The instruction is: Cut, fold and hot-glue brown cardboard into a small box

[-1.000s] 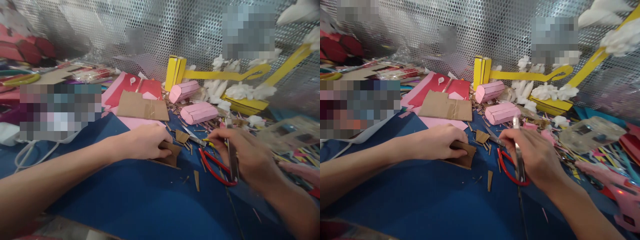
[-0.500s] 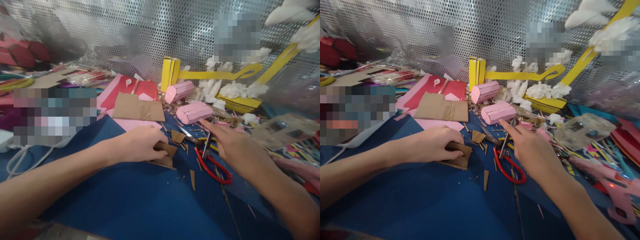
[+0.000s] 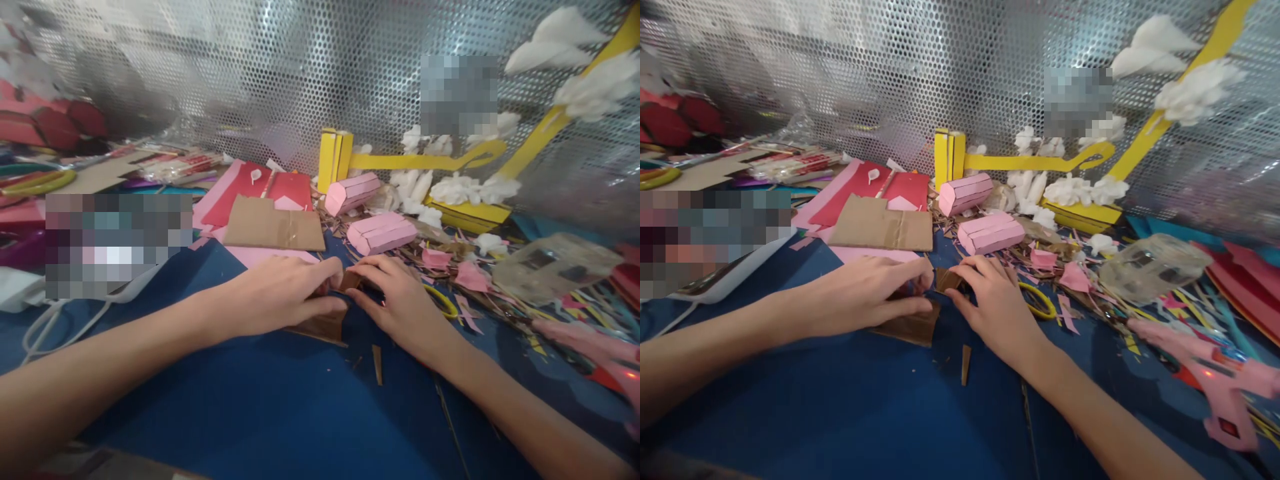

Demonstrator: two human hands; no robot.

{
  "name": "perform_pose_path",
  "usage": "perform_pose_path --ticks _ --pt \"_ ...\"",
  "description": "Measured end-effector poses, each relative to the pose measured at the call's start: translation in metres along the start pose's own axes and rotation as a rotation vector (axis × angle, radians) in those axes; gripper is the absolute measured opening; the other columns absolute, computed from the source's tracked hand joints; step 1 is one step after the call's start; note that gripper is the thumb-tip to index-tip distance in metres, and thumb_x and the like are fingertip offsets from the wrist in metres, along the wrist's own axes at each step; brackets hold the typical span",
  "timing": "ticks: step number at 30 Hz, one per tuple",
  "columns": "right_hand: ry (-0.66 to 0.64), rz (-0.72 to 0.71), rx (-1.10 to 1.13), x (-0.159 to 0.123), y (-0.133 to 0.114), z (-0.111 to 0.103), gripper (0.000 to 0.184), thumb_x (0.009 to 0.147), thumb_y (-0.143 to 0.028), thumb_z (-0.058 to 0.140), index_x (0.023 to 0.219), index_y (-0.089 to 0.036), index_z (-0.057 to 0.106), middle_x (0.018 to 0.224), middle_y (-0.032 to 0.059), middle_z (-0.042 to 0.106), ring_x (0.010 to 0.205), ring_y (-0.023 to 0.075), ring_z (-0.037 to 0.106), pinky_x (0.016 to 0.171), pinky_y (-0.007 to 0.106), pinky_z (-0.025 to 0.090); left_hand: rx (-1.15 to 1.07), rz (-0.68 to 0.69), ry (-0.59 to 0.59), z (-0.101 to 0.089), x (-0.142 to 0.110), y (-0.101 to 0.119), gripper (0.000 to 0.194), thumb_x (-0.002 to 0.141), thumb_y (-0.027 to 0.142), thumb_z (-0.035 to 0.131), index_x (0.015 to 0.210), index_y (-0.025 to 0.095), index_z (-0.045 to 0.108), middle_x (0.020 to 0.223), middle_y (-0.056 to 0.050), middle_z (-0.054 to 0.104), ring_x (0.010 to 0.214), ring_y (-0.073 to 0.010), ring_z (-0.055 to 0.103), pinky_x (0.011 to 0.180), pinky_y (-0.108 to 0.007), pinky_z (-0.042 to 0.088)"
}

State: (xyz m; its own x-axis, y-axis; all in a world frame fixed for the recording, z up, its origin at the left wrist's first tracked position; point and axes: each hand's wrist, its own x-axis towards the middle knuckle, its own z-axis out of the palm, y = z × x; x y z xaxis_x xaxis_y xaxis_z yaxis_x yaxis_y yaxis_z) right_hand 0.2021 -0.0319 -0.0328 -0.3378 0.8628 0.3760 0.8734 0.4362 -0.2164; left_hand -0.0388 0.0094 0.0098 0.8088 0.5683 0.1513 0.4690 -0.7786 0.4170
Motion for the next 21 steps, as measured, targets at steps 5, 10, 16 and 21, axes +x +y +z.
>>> perform_pose_path --ticks 5,10,16,21 --pt "0.154 0.181 0.315 -0.006 0.002 -0.016 0.014 0.098 -0.03 0.063 0.099 -0.023 0.075 0.097 0.0063 0.078 0.087 0.0251 0.072 0.084 0.041 0.056 -0.013 0.092 -0.054 -0.025 -0.006 0.01 0.039 0.095 0.062 0.061 0.1 0.023 0.061 0.098 -0.001 0.071 0.086 -0.021 0.067 0.07 -0.029 0.043" --pt "0.238 0.312 0.771 -0.014 0.013 -0.027 0.027 0.095 -0.036 0.07 0.118 -0.024 0.07 0.085 0.0018 0.073 0.07 0.0175 0.069 0.066 0.03 0.056 0.18 0.179 -0.184 -0.029 -0.01 0.017 0.015 0.092 0.031 0.073 0.103 0.023 0.065 0.104 -0.003 0.074 0.095 -0.0233 0.07 0.082 -0.032 0.048" --pt "0.346 0.236 1.103 -0.018 0.003 -0.039 0.018 0.094 -0.032 0.073 0.111 -0.028 0.072 0.087 -0.0013 0.074 0.072 0.0127 0.068 0.071 0.026 0.059 -0.125 -0.014 -0.054 -0.029 -0.007 0.025 0.032 0.101 0.022 0.041 0.126 0.021 0.06 0.11 -0.006 0.075 0.098 -0.0216 0.071 0.088 -0.034 0.056" --pt "0.24 0.155 1.22 -0.02 -0.023 -0.049 0.015 0.094 -0.031 0.073 0.107 -0.024 0.071 0.085 0.001 0.075 0.063 0.0129 0.07 0.064 0.028 0.062 -0.448 0.07 0.007 -0.008 -0.004 0.02 0.042 0.101 0.03 0.047 0.142 0.022 0.048 0.133 -0.011 0.069 0.121 -0.029 0.066 0.096 -0.04 0.056"
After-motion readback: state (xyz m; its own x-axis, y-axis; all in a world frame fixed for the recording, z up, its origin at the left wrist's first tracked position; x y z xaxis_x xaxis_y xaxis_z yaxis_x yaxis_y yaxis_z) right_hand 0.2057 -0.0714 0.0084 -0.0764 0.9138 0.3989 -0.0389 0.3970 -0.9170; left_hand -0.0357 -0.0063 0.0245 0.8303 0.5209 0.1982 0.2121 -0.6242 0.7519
